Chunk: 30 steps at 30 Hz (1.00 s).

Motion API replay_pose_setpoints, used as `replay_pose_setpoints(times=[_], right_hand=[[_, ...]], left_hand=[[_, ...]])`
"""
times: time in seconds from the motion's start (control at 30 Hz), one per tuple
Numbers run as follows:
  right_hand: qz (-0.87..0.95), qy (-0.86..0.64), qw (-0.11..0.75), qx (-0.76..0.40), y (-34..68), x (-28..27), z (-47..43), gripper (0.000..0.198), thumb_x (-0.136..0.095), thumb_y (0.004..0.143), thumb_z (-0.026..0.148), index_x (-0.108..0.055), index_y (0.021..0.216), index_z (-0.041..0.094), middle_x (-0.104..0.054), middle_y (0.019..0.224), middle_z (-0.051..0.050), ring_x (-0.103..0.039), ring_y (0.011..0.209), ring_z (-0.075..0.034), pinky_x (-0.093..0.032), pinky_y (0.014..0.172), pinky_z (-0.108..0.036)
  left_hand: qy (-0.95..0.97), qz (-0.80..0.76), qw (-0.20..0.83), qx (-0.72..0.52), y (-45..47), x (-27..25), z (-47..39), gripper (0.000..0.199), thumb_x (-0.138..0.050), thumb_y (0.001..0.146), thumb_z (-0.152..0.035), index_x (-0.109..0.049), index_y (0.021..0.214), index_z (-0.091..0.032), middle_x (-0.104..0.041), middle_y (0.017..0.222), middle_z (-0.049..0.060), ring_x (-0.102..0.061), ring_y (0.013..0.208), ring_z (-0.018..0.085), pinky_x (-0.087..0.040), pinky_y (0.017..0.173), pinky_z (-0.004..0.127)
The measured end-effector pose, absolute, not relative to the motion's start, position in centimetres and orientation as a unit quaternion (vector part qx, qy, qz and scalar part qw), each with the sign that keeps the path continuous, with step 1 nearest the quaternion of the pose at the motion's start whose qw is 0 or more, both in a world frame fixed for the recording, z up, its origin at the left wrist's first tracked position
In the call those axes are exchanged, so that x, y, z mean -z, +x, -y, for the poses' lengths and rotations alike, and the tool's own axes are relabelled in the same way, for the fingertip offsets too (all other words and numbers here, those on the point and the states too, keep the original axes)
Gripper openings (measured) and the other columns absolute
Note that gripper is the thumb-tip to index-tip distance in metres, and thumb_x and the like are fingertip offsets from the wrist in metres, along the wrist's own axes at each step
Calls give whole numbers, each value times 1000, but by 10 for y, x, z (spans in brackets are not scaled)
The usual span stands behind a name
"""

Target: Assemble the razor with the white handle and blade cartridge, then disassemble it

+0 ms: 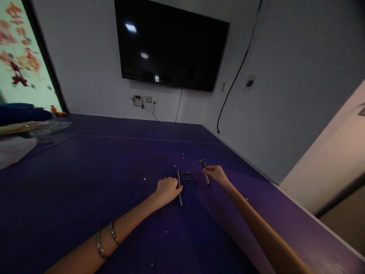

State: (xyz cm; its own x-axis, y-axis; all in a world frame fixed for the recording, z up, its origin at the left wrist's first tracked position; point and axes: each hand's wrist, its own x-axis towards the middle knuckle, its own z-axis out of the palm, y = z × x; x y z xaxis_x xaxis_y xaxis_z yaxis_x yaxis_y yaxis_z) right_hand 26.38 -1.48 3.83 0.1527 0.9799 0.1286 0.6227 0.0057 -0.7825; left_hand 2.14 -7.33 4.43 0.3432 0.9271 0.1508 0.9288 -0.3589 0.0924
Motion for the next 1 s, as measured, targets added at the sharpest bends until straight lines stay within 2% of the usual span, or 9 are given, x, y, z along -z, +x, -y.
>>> replay_pose_setpoints(times=[0.1, 0.23, 0.5, 0.67, 0.87, 1.0], right_hand=[[597, -701, 346, -177, 304, -35, 18, 27, -64, 62, 31, -72, 79, 12, -64, 55, -1, -60, 55, -17, -40, 47, -21], [600, -731, 304, -114, 334, -28, 24, 22, -62, 63, 28, -72, 76, 14, -67, 62, -3, -64, 67, -20, -40, 52, -20], [624, -750, 212, -64, 346, -14, 21, 16, -59, 68, 24, -72, 74, 16, -70, 70, -6, -65, 70, -19, -37, 51, -19], [631, -755, 171, -48, 346, -11, 21, 15, -61, 70, 26, -72, 72, 16, -68, 67, -7, -64, 67, -18, -36, 50, -20], [644, -746, 164, -37, 344, -15, 28, 17, -58, 73, 26, -71, 70, 16, -67, 66, -8, -63, 66, -19, -37, 53, -21], [657, -725, 202, -22, 331, -28, 32, 21, -57, 74, 32, -70, 77, 15, -68, 76, -9, -62, 75, -20, -41, 60, -23]], left_hand=[[-811, 579, -5, 81, 25, -39, 70, 43, -40, 82, -50, -66, 80, -15, -68, 80, 12, -65, 78, 27, -49, 65, 35], [-804, 590, -22, 73, 31, -36, 67, 48, -39, 82, -54, -67, 83, -15, -68, 85, 13, -64, 82, 26, -48, 68, 36], [-807, 588, -28, 53, 36, -31, 65, 35, -39, 83, -36, -66, 85, -14, -68, 89, 12, -64, 83, 28, -49, 69, 37], [-806, 588, -31, 52, 39, -28, 64, 33, -38, 83, -31, -66, 86, -13, -68, 88, 13, -64, 83, 27, -49, 70, 38], [-807, 587, -30, 60, 37, -29, 65, 32, -39, 82, -28, -67, 85, -14, -68, 87, 13, -64, 82, 26, -49, 69, 37], [-807, 585, -20, 75, 34, -34, 66, 33, -37, 83, -29, -67, 84, -14, -68, 86, 13, -65, 81, 25, -48, 69, 36]])
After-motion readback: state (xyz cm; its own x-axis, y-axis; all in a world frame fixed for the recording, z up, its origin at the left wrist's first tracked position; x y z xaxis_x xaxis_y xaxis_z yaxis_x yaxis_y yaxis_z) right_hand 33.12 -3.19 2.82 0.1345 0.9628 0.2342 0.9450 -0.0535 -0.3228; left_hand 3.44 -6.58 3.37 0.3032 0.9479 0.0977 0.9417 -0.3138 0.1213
